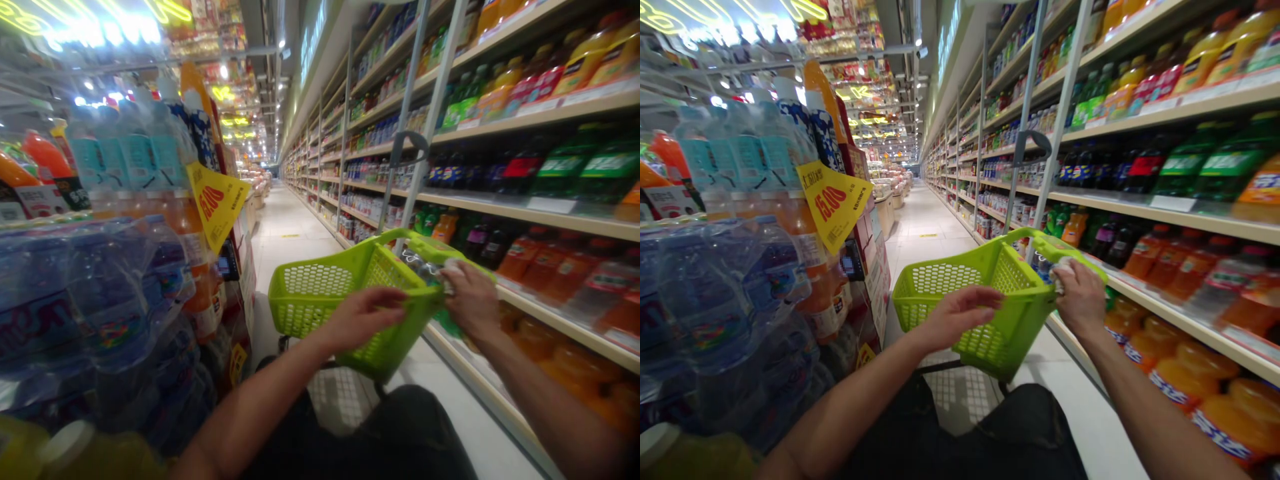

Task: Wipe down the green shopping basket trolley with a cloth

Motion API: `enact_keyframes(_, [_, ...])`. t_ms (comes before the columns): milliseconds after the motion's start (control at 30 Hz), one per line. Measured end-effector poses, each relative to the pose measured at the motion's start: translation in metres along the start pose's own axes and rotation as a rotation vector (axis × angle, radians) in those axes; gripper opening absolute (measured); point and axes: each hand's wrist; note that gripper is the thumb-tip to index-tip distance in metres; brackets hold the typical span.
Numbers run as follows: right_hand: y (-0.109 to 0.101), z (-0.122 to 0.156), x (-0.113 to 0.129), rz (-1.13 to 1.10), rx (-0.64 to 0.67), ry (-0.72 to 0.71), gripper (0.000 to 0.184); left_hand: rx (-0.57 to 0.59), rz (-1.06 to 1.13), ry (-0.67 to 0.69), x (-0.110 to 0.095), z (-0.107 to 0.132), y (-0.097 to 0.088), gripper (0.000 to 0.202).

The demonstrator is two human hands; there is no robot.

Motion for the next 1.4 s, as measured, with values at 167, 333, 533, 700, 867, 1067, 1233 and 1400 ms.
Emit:
enact_keyframes(167, [0.007, 0.004, 0.006, 0.074, 0.092, -0.031, 0.031, -0.334, -0.817, -0.468, 0.134, -0.014, -0.056, 0.061])
enact_keyframes(333, [0.031, 0.011, 0.052, -0.165, 0.081, -0.032, 0.048, -0.084, -1.061, -0.632, 0.188, 0.008, -0.072, 0.082])
enact_keyframes(533, [0.037, 0.0, 0.073, -0.223, 0.066, 0.011, 0.048, -0.054, -1.113, -0.598, 0.187, 0.011, -0.074, 0.083])
enact_keyframes(700, [0.02, 0.0, 0.029, 0.04, 0.095, 0.006, 0.036, -0.049, -1.126, -0.594, 0.189, 0.013, -0.075, 0.084])
enact_keyframes(867, [0.012, 0.009, 0.008, 0.085, 0.091, -0.038, 0.035, -0.055, -1.147, -0.591, 0.187, 0.012, -0.072, 0.082])
enact_keyframes(1067, [0.023, 0.014, 0.026, 0.008, 0.155, -0.14, 0.037, -0.041, -1.158, -0.601, 0.185, 0.009, -0.071, 0.083])
enact_keyframes(1233, [0.043, 0.023, 0.068, -0.152, 0.279, -0.31, 0.034, -0.051, -1.173, -0.593, 0.186, 0.01, -0.071, 0.082])
enact_keyframes(1400, [0.042, 0.023, 0.062, -0.13, 0.258, -0.227, 0.033, -0.043, -1.193, -0.576, 0.187, 0.011, -0.072, 0.082])
Point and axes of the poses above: each hand's wrist, its own z-axis away from the middle knuckle, its own y-axis out of the palm, x = y × z, and after that the axes turned 3 degrees about -x, right-handed
